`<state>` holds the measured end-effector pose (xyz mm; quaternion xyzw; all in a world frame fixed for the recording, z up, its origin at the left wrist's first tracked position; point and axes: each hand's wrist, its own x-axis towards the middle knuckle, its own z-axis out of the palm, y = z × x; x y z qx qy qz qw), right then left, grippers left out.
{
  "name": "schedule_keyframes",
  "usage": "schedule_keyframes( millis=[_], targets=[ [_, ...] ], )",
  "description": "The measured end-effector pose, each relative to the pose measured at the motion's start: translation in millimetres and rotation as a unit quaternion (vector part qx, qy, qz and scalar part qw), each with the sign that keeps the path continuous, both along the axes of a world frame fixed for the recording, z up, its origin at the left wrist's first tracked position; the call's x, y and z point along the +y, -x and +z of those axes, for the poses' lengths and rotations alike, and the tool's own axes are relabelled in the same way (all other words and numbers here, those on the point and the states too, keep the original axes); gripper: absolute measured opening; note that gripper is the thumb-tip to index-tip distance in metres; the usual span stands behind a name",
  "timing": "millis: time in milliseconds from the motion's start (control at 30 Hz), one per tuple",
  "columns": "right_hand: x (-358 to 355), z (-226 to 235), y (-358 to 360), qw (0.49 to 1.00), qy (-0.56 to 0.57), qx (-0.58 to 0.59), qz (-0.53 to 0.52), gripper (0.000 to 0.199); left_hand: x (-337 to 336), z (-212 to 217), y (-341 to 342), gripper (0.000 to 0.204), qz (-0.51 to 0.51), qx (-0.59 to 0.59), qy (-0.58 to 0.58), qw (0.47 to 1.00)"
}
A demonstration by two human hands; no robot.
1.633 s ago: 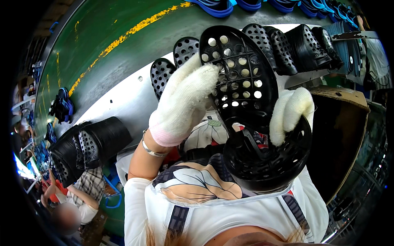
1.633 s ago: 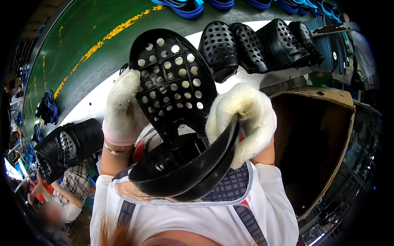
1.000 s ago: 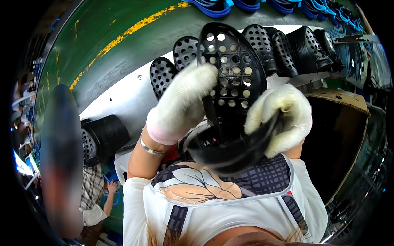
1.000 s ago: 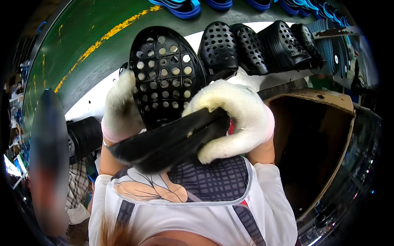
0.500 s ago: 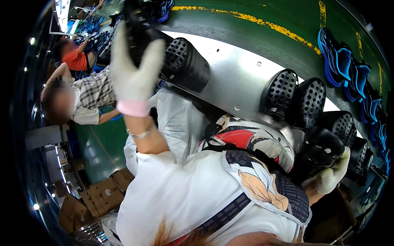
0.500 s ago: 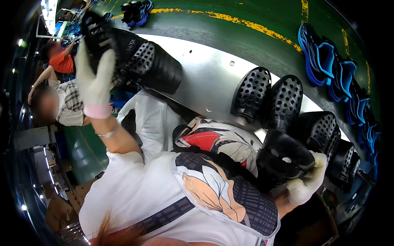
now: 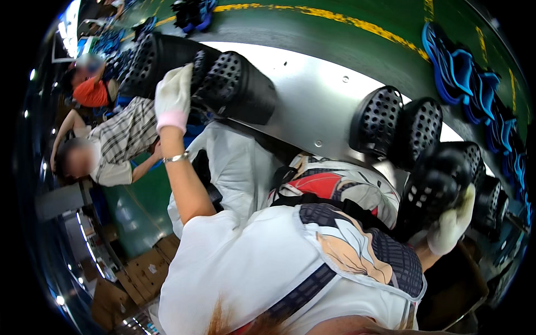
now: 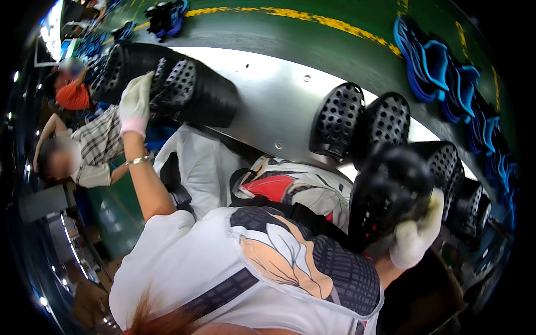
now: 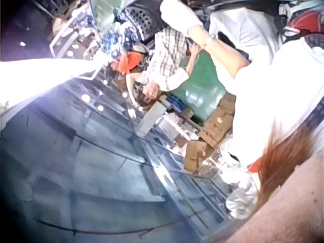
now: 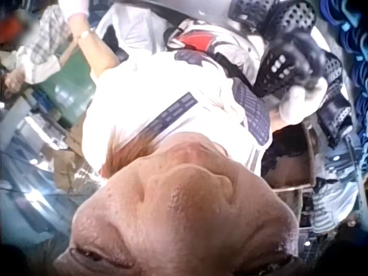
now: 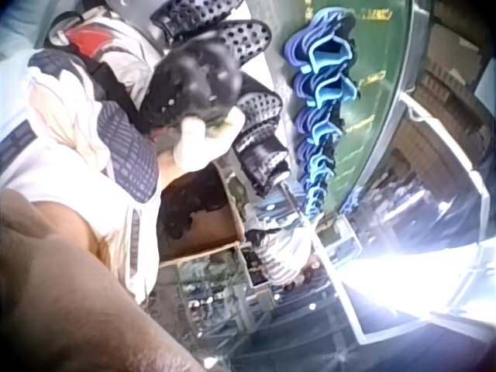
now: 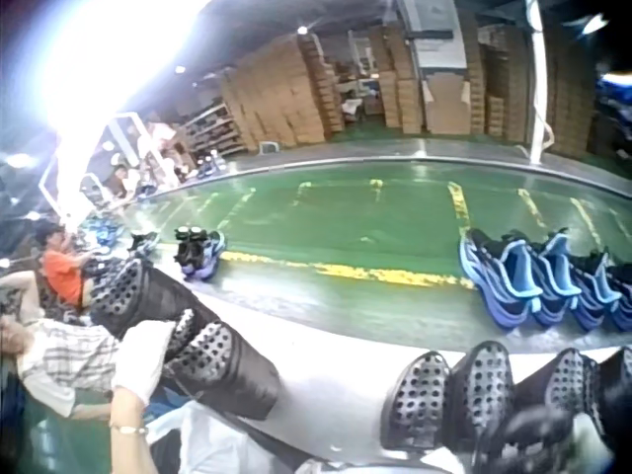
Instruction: The person assembles footwear components by hand, taking black molded upper pieces from a box and fitting them onto blue athletic shoes on a production line.
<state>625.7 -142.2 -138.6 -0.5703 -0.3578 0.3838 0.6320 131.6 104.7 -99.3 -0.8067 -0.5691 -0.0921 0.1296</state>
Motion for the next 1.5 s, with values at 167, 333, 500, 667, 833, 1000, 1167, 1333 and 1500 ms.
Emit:
schedule_keyframes(
  millis=[167,333,500,667,833,1000,1167,1333,1500],
  targets=[
    [37,5,19,0.988,0.013,0.143,-0.059,0.051,-16,-20,30,0.049,0.059,0.100,0.055,0.992],
    [37,16,3,0.973,-0.012,0.231,0.011,0.037,-16,43,-16,0.045,0.101,-0.172,0.087,0.976],
    [34,26,12,0.992,0.009,0.111,-0.063,0.037,-80,31,-212,0.054,-0.124,-0.488,0.227,0.833],
    [24,45,21,0.996,-0.003,0.058,-0.073,0.036,-111,-5,-327,0.117,-0.348,-0.362,0.421,0.755],
    [14,46,11,0.999,-0.005,-0.035,-0.017,0.033,-115,-6,-349,0.121,-0.344,-0.394,0.461,0.717],
    [22,28,-1,0.983,-0.106,-0.139,-0.058,0.027,-109,-5,-351,0.099,-0.280,-0.469,0.549,0.632],
    [14,36,-20,0.972,-0.106,0.072,-0.198,0.030,-88,-13,-337,0.076,-0.156,-0.670,0.664,0.292],
    [13,31,-30,0.965,-0.086,0.037,-0.244,0.033,-77,-54,-322,0.094,-0.215,-0.688,0.677,0.150],
    [3,17,-36,0.975,-0.041,0.044,-0.213,0.041,-84,-67,-325,0.096,-0.225,-0.709,0.646,0.172]
  ],
)
